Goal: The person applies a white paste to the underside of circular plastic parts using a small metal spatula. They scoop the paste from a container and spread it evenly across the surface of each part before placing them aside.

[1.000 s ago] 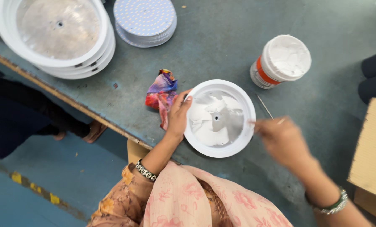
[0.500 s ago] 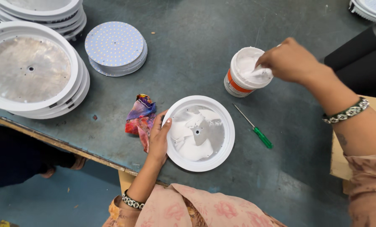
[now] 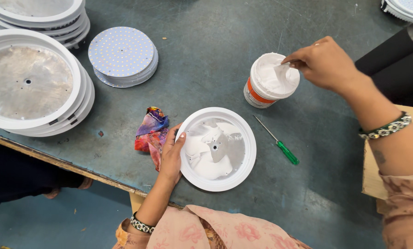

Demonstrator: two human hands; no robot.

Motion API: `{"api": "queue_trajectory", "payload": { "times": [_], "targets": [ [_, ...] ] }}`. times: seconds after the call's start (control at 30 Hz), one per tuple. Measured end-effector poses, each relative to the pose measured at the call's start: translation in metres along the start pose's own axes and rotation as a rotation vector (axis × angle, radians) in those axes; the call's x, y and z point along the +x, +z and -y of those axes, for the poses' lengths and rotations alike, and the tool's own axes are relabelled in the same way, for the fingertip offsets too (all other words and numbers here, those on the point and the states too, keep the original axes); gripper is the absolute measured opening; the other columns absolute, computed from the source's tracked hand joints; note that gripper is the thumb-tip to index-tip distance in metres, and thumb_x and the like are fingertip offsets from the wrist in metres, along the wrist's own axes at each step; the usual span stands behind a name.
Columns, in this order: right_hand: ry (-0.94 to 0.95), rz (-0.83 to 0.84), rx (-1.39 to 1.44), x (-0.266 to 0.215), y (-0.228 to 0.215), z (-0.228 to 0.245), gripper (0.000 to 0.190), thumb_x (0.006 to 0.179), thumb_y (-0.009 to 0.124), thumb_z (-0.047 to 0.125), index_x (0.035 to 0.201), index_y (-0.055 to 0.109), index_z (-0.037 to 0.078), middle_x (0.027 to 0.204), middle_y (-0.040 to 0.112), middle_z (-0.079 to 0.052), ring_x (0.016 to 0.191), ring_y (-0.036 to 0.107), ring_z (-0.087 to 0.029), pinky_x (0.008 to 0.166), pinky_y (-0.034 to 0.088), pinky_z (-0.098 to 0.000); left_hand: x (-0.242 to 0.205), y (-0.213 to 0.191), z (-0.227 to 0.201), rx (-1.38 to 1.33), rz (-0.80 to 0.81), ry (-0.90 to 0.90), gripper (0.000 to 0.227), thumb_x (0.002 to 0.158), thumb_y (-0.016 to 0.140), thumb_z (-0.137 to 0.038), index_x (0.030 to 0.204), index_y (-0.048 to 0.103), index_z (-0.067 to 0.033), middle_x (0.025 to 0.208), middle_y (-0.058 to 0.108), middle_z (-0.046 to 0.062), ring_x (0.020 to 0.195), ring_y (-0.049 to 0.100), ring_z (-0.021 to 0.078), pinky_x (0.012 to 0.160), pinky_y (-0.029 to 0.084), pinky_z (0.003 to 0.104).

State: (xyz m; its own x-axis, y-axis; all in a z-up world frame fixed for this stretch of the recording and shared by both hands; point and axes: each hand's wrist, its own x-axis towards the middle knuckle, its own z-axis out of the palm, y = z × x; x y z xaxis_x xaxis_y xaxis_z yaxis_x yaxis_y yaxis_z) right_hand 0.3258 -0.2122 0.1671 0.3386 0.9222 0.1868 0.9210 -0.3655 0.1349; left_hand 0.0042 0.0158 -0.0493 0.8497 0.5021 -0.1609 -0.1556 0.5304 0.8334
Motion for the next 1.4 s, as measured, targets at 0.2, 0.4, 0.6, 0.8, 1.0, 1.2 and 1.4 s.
{"api": "queue_trajectory", "payload": {
  "times": [0.2, 0.4, 0.6, 0.8, 1.0, 1.2, 1.4],
  "targets": [
    [-0.021, -0.206, 0.017, -0.003, 0.022, 0.006, 0.019, 0.094, 0.071, 0.013, 0.11, 0.08, 0.013, 0.093, 0.075, -0.008, 0.092, 0.071, -0.028, 0.097, 0.052, -0.0406, 0.0, 0.002, -0.003, -0.035, 0.003, -0.021, 0.037, 0.103, 0.054, -0.019, 0.138, 0.053, -0.0068, 0.128, 0.064, 0.009, 0.116, 0.06, 0.0144, 0.1, 0.048, 0.029],
    [0.137, -0.13, 0.221, -0.005, 0.009, 0.034, 0.022, 0.093, 0.069, 0.007, 0.112, 0.08, 0.013, 0.094, 0.074, -0.014, 0.086, 0.069, -0.033, 0.078, 0.053, -0.0426, -0.003, 0.004, -0.007, -0.033, 0.006, -0.029, 0.038, 0.102, 0.055, -0.022, 0.138, 0.054, -0.0073, 0.129, 0.064, 0.008, 0.118, 0.059, 0.0141, 0.101, 0.046, 0.03],
    [0.121, -0.223, 0.252, -0.041, 0.013, 0.079, 0.029, 0.092, 0.069, 0.005, 0.117, 0.078, 0.015, 0.093, 0.074, -0.014, 0.103, 0.071, -0.033, 0.088, 0.055, -0.0415, -0.002, 0.0, -0.002, 0.032, 0.013, 0.03, 0.039, 0.103, 0.056, -0.023, 0.138, 0.054, -0.006, 0.131, 0.063, 0.008, 0.12, 0.058, 0.0143, 0.103, 0.045, 0.03],
    [0.397, -0.311, 0.536, -0.072, 0.027, 0.099, 0.026, 0.095, 0.072, 0.008, 0.12, 0.077, 0.013, 0.099, 0.078, -0.009, 0.098, 0.073, -0.025, 0.087, 0.056, -0.0363, 0.001, 0.0, -0.001, -0.023, 0.031, 0.012, 0.04, 0.102, 0.056, -0.023, 0.139, 0.054, -0.0056, 0.13, 0.063, 0.009, 0.119, 0.058, 0.0142, 0.103, 0.045, 0.03],
    [0.658, -0.491, 1.721, -0.058, 0.036, 0.079, 0.02, 0.093, 0.073, 0.003, 0.113, 0.074, -0.004, 0.107, 0.077, -0.012, 0.101, 0.072, -0.02, 0.096, 0.057, -0.0361, 0.001, -0.002, 0.001, -0.022, 0.037, 0.01, 0.04, 0.102, 0.056, -0.022, 0.139, 0.053, -0.0062, 0.131, 0.062, 0.009, 0.12, 0.057, 0.0152, 0.104, 0.044, 0.031],
    [0.393, -0.124, 1.297, -0.039, 0.049, 0.142, 0.027, 0.09, 0.068, 0.003, 0.116, 0.076, 0.006, 0.106, 0.079, -0.006, 0.098, 0.072, -0.021, 0.091, 0.058, -0.0379, 0.0, -0.008, 0.005, 0.02, 0.085, 0.108, 0.039, 0.104, 0.055, -0.019, 0.139, 0.053, -0.0023, 0.135, 0.054, 0.01, 0.128, 0.052, 0.0164, 0.112, 0.039, 0.031],
    [-0.222, -0.17, 0.352, -0.027, 0.062, 0.193, 0.035, 0.085, 0.069, 0.002, 0.118, 0.075, 0.012, 0.107, 0.076, -0.001, 0.088, 0.07, -0.022, 0.085, 0.049, -0.0365, -0.001, -0.005, 0.003, -0.007, 0.087, 0.068, 0.039, 0.106, 0.052, -0.024, 0.139, 0.053, -0.004, 0.134, 0.057, 0.01, 0.125, 0.053, 0.0156, 0.109, 0.041, 0.031]
  ]
}}
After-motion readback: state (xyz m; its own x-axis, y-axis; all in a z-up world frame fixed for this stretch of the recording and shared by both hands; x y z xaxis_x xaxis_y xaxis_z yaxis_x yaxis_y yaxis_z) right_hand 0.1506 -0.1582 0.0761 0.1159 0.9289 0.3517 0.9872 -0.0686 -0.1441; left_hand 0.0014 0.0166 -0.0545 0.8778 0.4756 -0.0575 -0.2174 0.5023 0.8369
